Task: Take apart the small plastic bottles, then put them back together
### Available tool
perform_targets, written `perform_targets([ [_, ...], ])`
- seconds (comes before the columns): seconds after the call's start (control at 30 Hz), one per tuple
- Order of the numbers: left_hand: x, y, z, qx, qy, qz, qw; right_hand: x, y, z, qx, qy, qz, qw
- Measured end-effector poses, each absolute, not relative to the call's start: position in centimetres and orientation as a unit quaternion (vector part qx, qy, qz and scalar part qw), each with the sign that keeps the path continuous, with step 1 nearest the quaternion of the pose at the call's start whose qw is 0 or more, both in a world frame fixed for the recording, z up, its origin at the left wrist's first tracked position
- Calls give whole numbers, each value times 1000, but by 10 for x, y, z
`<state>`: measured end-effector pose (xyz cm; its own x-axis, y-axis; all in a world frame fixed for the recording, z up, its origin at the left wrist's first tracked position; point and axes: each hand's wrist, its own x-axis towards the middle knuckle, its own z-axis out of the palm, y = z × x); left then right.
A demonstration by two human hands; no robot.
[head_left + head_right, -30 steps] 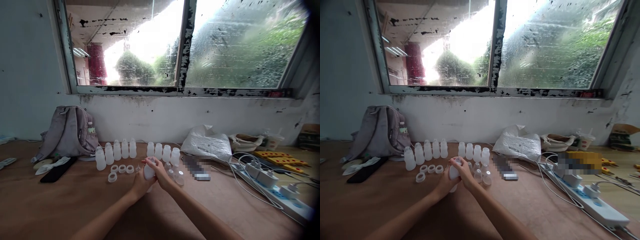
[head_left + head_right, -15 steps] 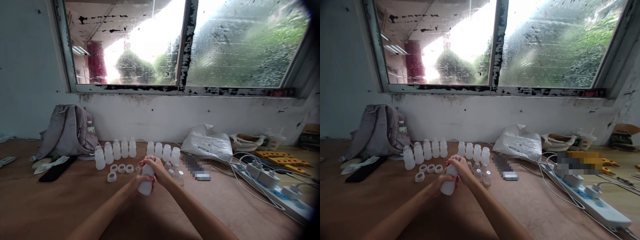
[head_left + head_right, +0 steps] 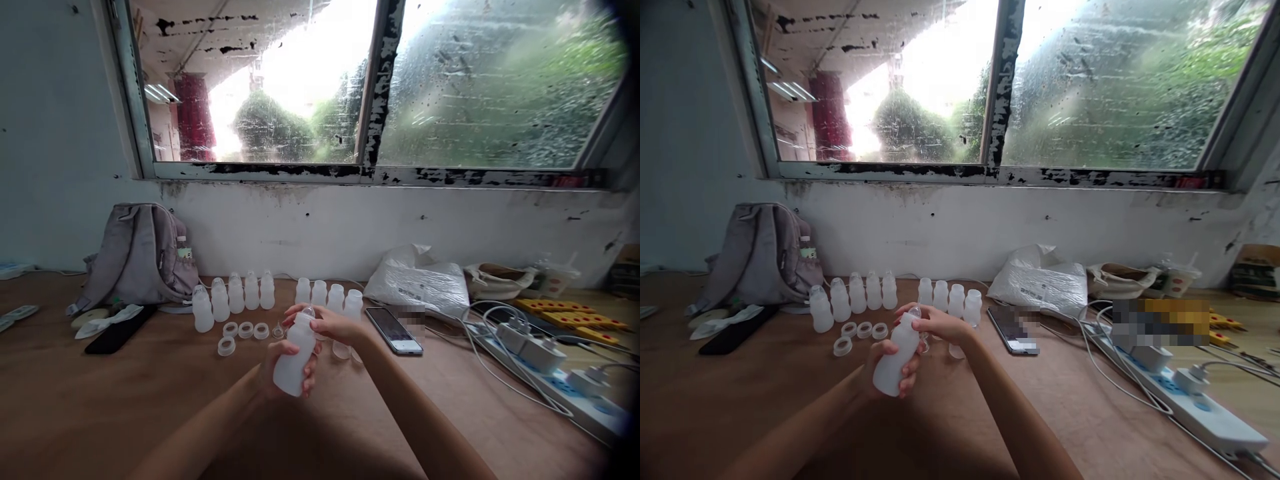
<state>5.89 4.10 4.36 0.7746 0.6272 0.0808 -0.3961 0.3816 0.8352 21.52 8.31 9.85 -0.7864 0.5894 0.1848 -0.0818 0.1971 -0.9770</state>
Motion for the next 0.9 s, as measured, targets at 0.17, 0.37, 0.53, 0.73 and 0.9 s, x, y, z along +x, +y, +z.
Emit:
perform_targets([
  [0.17,55,51,36,473,63,266,838,238,102,91,-269,-746,577,195],
  [0.37,57,43,42,539,164,276,778,244,101,101,-229,-725,595,259],
  [0.53,60,35,49,561,235,315,728,240,94,111,-203,-675,606,369],
  [0.73,60,39,51,572,239,320,717,240,84,123,-247,-693,552,391],
  [0.9,60,43,47,583,233,332,704,239,81,126,-408,-767,352,349],
])
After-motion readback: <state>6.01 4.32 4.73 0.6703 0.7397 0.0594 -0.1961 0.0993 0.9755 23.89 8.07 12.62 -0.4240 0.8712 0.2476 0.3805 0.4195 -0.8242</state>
